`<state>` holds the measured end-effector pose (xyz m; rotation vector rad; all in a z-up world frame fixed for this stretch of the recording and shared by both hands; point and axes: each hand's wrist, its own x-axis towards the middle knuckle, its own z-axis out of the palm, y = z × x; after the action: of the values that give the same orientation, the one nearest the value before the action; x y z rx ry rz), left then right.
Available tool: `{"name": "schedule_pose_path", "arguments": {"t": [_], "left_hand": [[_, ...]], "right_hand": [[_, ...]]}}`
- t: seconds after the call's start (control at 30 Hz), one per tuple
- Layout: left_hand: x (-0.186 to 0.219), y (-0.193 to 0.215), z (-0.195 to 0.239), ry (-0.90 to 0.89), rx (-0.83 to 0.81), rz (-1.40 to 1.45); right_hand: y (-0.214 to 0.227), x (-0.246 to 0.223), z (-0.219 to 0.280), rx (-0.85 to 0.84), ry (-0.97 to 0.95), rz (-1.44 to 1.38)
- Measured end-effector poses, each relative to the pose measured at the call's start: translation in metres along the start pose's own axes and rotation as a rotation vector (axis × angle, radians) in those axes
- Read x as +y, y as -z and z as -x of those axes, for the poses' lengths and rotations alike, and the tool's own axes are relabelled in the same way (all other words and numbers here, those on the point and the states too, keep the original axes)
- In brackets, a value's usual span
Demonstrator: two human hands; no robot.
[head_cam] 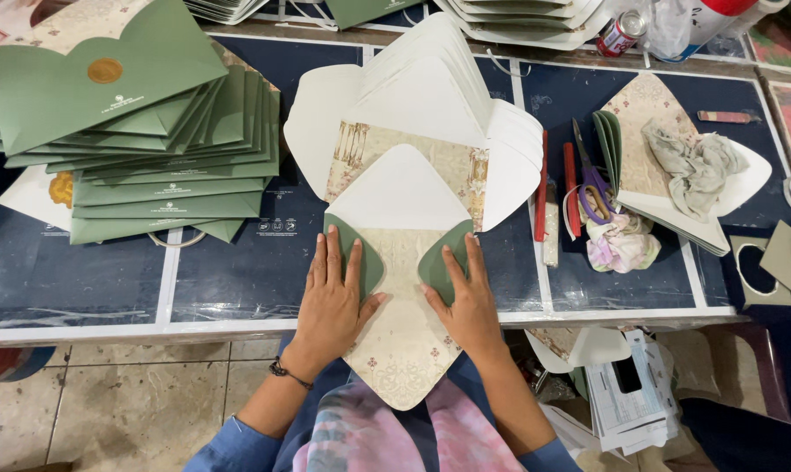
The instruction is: The person folds patterned paper inserts into green envelopes and stacks them on the table. They then use a red tool to press the folds of a stack of white paper inserts and later use a white tool to smooth the edges.
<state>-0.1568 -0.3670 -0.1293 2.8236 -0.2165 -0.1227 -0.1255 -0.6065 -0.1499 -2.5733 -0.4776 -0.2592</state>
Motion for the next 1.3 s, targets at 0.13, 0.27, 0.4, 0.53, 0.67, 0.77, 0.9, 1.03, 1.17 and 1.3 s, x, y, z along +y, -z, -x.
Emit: {"name": "schedule_pose_path", "arguments": {"t": [0.13, 0.27, 0.4, 0.53, 0.67, 0.77, 0.9, 1.03, 1.17, 1.3], "left_hand": [[-0.003, -0.012, -0.001, -0.036, 0.039, -0.09], [-0.002, -0.013, -0.001, -0.022, -0.001, -0.13], [-0.004, -0.021, -0.002, -0.023, 0.021, -0.143], [-0.004, -0.024, -0.003, -0.01, 0.04, -0.156], [-0.005, -0.027, -0.003, -0.013, 0.074, -0.177], [-0.004, -0.027, -0.002, -0.012, 0.081, -0.166], [-0.004, -0.021, -0.004, -0.005, 0.061, -0.155], [-0.027, -0.021, -0.044, 0.023, 0.012, -0.189], [-0.038, 0.011, -0.11, 0.028, 0.177, -0.171], [-0.082, -0.026, -0.189, -0.026, 0.21, 0.317]], "right_hand": [[-0.002, 0.001, -0.001, 0.036, 0.044, 0.044], [-0.003, 0.002, 0.0, 0.016, 0.07, 0.074], [-0.001, 0.003, -0.001, -0.062, 0.048, 0.098], [0.012, -0.008, -0.005, -0.167, 0.041, 0.138], [0.002, -0.008, -0.007, -0.359, -0.038, 0.413], [-0.008, -0.024, -0.013, -0.469, -0.058, 0.523], [0.005, -0.07, -0.016, -0.54, 0.073, 0.476], [0.001, -0.076, -0.013, -0.636, 0.003, 0.479], [0.015, -0.089, -0.021, -0.688, -0.029, 0.46], [0.02, -0.096, -0.024, -0.724, -0.08, 0.393]]}}
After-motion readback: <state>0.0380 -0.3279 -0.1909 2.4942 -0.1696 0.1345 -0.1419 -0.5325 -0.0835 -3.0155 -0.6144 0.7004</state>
